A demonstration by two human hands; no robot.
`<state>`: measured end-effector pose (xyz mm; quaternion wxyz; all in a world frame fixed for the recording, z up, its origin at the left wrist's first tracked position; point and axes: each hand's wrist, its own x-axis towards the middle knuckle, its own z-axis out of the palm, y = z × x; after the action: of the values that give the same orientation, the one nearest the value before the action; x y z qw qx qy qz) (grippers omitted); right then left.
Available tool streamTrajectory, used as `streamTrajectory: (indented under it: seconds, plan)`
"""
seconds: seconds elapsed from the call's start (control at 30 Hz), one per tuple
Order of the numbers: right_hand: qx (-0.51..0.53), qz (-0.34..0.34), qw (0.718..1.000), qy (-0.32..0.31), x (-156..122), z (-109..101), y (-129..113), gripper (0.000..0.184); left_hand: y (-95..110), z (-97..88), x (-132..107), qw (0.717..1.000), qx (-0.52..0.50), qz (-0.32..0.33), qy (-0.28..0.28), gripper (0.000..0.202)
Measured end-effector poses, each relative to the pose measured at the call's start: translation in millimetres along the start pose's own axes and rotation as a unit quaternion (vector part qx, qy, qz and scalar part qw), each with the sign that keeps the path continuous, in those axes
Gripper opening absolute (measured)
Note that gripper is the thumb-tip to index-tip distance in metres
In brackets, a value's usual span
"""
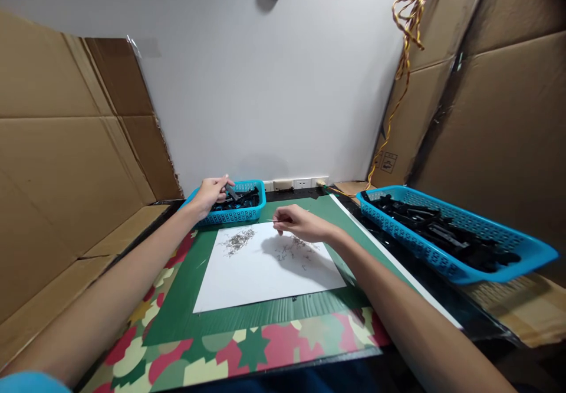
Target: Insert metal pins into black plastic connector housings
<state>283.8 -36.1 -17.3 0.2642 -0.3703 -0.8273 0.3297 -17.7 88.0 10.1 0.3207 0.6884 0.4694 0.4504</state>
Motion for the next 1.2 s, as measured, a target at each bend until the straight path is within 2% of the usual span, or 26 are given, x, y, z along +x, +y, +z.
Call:
streamTrajectory:
  seconds: [0.1,0.23,0.37,0.5,0.63,0.9,1.07,1.2]
  plan:
    - [0.114,-0.040,0.992,0.039,3,5,0,0.027,10,14.5,-46,0.996,-0.069,0.025,-0.044,0.056]
    - [0.214,-0.062,0.972,0.080,6,8,-4,0.029,22,39.6,-104,0.984,-0.123,0.084,-0.098,0.041]
    - [0.264,-0.065,0.958,0.088,4,10,-14,0.030,25,65.4,-138,0.978,-0.133,0.100,-0.126,0.036]
    - [0.278,-0.076,0.954,0.078,3,12,-23,0.029,22,80.4,-149,0.971,-0.178,0.079,-0.135,0.038]
    - [0.266,-0.061,0.959,0.071,3,14,-27,0.029,20,84.5,-151,0.968,-0.203,0.069,-0.132,0.032]
    - [0.219,-0.027,0.965,0.139,3,16,-23,0.024,10,85.1,-145,0.962,-0.255,0.019,-0.091,0.038]
    - [0.179,-0.011,0.976,0.125,1,15,-25,0.028,10,86.3,-151,0.922,-0.357,-0.055,-0.141,0.045]
    - [0.160,-0.020,0.981,0.109,1,17,-29,0.036,18,83.2,-158,0.898,-0.394,-0.094,-0.170,0.037]
